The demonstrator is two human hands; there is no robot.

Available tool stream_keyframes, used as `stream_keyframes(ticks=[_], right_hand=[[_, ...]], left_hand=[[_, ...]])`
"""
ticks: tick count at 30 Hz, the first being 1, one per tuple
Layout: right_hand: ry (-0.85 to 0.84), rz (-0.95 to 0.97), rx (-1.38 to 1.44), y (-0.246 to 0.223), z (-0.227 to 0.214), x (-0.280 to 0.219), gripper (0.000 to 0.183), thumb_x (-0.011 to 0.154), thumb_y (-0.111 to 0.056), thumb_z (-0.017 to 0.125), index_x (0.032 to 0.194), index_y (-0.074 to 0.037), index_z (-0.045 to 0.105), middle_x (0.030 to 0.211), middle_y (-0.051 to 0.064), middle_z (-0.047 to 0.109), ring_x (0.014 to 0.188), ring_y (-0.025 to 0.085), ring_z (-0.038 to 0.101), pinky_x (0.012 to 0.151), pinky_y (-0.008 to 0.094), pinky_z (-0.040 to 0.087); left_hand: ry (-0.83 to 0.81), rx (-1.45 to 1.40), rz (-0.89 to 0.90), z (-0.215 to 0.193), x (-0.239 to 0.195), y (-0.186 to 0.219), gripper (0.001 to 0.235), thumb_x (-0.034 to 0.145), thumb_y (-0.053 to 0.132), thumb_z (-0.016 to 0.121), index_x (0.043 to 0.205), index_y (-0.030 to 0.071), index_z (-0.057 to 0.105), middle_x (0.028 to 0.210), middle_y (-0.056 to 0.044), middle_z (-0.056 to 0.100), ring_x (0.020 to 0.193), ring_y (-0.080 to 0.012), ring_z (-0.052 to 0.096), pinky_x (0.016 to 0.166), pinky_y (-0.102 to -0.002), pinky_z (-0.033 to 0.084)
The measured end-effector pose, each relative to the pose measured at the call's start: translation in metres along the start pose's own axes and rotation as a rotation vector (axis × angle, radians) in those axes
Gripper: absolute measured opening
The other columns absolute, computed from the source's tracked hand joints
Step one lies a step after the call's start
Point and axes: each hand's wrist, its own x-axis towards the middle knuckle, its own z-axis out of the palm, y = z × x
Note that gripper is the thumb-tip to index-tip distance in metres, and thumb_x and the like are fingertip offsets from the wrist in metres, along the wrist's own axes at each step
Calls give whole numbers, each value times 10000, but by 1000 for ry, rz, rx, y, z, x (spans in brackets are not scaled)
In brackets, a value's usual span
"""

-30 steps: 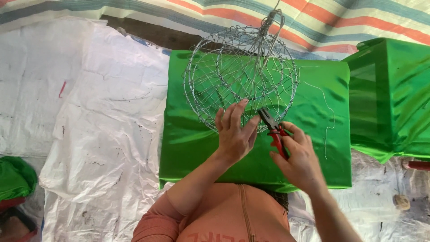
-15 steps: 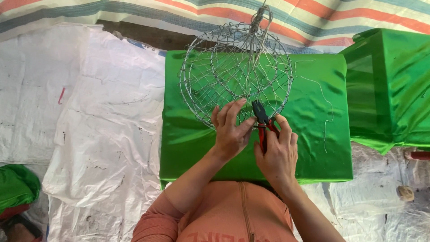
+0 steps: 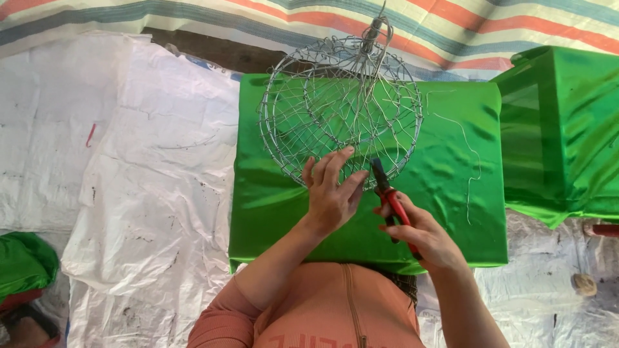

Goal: The person uses pliers to cut and bend thin metal wires while assembling a spherical wire mesh basket. They repeatedly cut wire ends, twist connections, and adjust the mesh structure by hand to maintain the basket's shape.

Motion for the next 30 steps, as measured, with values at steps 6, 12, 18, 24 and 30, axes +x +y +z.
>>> stream_keyframes(ticks=[6,12,18,24,30], right_hand=[[11,17,467,-52,36,-14,317,752,74,661,1062,104,604,1037,191,592,971,321,590,688,504,504],[-254,25,835,-17,36,3,265,810,-29,619,1045,8,505,1242,206,535,1117,392,543,790,628,460],[-301,94,901,-15,33,10,257,828,-112,636,1024,-60,478,1210,170,514,1137,435,545,800,638,479],[-326,126,1013,-5,34,13,257,843,-132,618,1024,-84,442,1159,155,504,1124,445,540,821,681,486],[-340,111,948,5,33,18,270,780,-137,620,985,-137,446,1260,168,540,1082,387,552,801,606,502]], left_hand=[[-21,-32,-20,6,-4,-4,112,960,256,685,1070,246,667,1449,-59,553,1324,-270,497,1176,-542,155],[40,-31,-28,11,-7,-7,297,1038,412,545,1261,216,545,1459,-58,569,1279,-259,527,1197,-508,151],[45,-94,-9,7,-6,-9,353,1064,376,552,1354,180,510,1455,-83,589,1250,-285,553,1191,-501,177],[47,-123,31,3,-7,-11,351,1050,289,590,1367,169,496,1441,-108,606,1258,-313,561,1181,-519,197],[44,-142,29,1,-4,-9,350,1044,248,615,1362,161,500,1426,-111,610,1237,-325,569,1171,-530,215]])
